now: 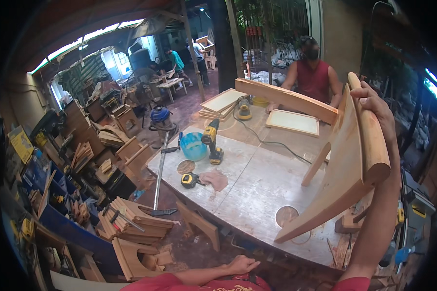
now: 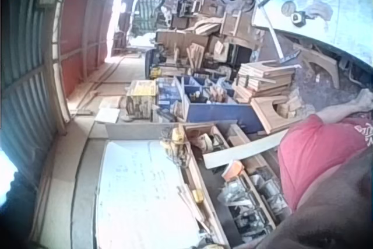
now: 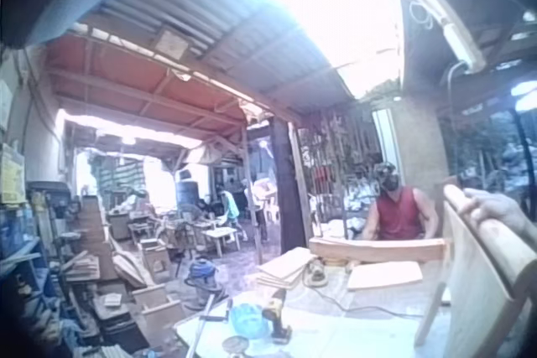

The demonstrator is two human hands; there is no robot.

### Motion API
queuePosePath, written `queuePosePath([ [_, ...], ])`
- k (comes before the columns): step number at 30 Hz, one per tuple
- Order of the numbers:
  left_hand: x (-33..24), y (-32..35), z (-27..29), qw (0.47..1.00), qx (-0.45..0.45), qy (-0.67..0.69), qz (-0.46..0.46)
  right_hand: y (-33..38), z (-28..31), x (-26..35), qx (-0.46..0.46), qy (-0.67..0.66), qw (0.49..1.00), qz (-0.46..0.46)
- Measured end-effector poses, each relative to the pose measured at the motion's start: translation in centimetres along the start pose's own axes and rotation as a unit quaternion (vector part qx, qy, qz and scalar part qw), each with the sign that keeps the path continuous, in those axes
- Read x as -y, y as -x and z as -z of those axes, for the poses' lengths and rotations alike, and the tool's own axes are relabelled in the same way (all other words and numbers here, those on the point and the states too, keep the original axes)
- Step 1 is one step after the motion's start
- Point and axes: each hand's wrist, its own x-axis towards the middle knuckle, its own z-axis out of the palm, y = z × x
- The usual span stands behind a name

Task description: The person assembles a small wooden chair by drilling pilot holes into a side panel, securing a leg and cross-brace using a drill, and then fitting another side panel onto the partially assembled frame.

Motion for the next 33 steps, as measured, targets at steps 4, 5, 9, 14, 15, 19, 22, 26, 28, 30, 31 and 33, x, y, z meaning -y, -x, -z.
queuePosePath([
  [4, 1.0, 0.2, -0.6, 0.999, 0.025, -0.019, 0.022, -0.3, -0.1, 0.0, 0.009, 0.039, 0.999, 0.028],
  [5, 1.4, 0.3, -0.8, 0.998, 0.038, -0.029, 0.033, -0.5, -0.1, -0.1, 0.024, 0.039, 0.998, 0.037],
  [9, 2.1, 0.5, -1.4, 0.998, 0.032, -0.04, 0.04, -1.1, 0.0, -0.5, 0.047, 0.033, 0.998, 0.036],
  [14, 2.1, 0.6, -1.2, 0.997, 0.032, -0.025, 0.059, -2.5, 0.6, -1.5, 0.097, 0.089, 0.985, 0.114],
  [15, 2.0, 0.7, -1.1, 0.997, 0.031, -0.021, 0.061, -2.9, 0.7, -1.6, 0.136, 0.132, 0.968, 0.163],
  [19, 1.8, 0.5, -0.8, 0.999, 0.014, -0.022, 0.027, -3.1, 0.4, -1.9, 0.112, 0.116, 0.977, 0.138],
  [22, 1.6, 0.3, -0.6, 1.0, 0.005, -0.009, 0.012, -2.9, -0.6, -1.6, 0.087, 0.156, 0.971, 0.157],
  [26, 1.7, 0.1, -0.3, 1.0, 0.013, -0.011, 0.007, -2.4, -1.9, -1.0, 0.076, 0.143, 0.975, 0.154],
  [28, 1.9, 0.1, -0.2, 0.994, 0.043, -0.101, 0.0, -2.2, -1.9, -0.9, 0.074, 0.15, 0.973, 0.162],
  [30, 2.3, 0.1, 0.0, 0.998, 0.027, -0.043, 0.025, -1.9, -1.4, -0.8, 0.056, 0.192, 0.959, 0.202],
  [31, 2.7, 0.1, 0.1, 0.999, 0.014, -0.017, 0.024, -1.8, -1.0, -0.7, 0.057, 0.199, 0.957, 0.205],
  [33, 4.1, 1.0, 0.8, 0.999, 0.001, -0.045, 0.029, -1.5, -0.4, -0.6, 0.072, 0.174, 0.959, 0.21],
])
